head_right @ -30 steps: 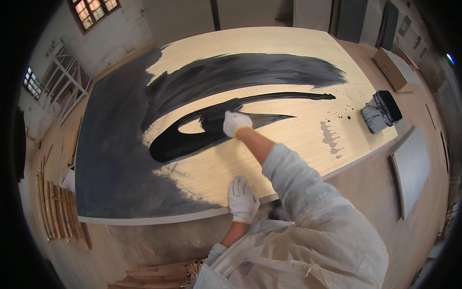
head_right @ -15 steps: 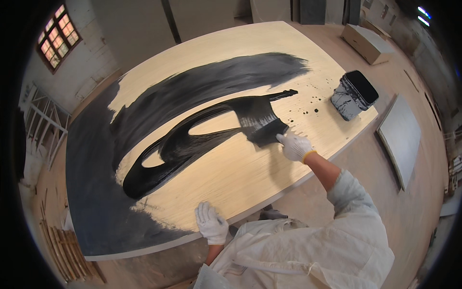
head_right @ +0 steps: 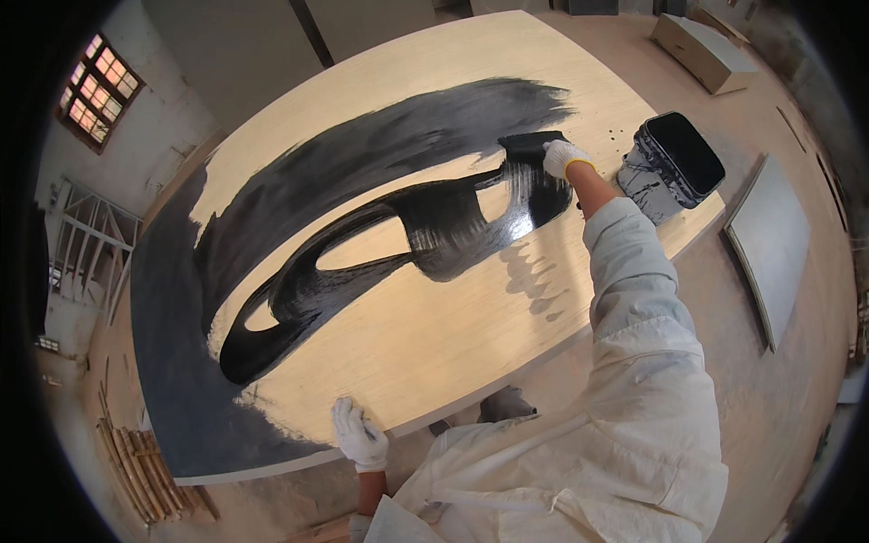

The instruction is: The person applies black paint to a large flat wooden board using a foam brush. They repeatedly dip the brush into a paint container and spread the paint across the surface in broad strokes, gradually covering more of the board.

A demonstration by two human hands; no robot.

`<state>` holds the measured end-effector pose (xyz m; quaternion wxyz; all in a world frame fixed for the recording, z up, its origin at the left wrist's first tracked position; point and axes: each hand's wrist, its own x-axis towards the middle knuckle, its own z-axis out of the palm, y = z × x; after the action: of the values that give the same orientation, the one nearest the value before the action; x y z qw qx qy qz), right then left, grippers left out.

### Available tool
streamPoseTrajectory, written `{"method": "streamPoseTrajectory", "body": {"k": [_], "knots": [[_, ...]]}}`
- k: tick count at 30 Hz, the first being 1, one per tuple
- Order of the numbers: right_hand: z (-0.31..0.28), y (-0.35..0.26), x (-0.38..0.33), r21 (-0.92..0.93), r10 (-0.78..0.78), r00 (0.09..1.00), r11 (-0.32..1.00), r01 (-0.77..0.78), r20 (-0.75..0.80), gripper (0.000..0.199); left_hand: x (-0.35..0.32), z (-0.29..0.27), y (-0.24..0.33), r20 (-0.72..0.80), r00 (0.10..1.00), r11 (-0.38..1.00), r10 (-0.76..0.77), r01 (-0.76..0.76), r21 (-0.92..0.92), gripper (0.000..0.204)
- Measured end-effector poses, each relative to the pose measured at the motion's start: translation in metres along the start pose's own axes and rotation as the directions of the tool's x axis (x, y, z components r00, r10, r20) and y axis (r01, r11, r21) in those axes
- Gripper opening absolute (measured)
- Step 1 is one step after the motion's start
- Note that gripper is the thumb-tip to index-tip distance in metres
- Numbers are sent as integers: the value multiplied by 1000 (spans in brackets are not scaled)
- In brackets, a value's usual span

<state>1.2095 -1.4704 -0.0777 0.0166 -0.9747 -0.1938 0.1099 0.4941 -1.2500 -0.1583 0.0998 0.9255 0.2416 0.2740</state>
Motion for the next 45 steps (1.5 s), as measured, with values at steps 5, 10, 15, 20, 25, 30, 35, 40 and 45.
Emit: {"method": "streamPoseTrajectory", "body": {"k": [5, 10, 15, 20, 25, 30, 35, 40, 45], "knots": [[12, -19, -61, 42, -46, 997, 998, 44, 65, 54, -12, -6, 1, 3, 998, 997, -67, 67, 48, 30], [-4, -4, -190, -46, -70, 980, 996, 80, 188, 56, -8, -6, 9, 14, 996, 996, -83, 82, 42, 29], [-4, 40, -68, -85, -38, 999, 996, 41, 32, 50, -3, -3, 7, 1, 998, 997, -69, 69, 38, 28], [-24, 61, 22, -186, -86, 996, 979, 83, -6, 51, 11, 11, 5, 0, 999, 999, -33, 33, 10, 27], [-2, -61, -121, -21, -402, 897, 911, 412, 187, 61, -11, -11, 8, -5, 995, 991, -104, 104, 83, 27], [-9, -16, -118, 13, -173, 976, 985, 173, 134, 60, -3, -7, 8, 9, 994, 991, -112, 111, 71, 28], [18, -83, -97, 66, -187, 982, 980, 185, 15, 54, 1, -5, 8, 4, 996, 994, -91, 90, 61, 28], [11, -172, -244, 28, -449, 820, 882, 471, 354, 55, -6, -10, 3, -11, 997, 994, -79, 79, 74, 30], [36, -98, -164, 77, -298, 953, 953, 294, 45, 50, -6, -7, 4, -20, 993, 992, -113, 114, 53, 31]]}}
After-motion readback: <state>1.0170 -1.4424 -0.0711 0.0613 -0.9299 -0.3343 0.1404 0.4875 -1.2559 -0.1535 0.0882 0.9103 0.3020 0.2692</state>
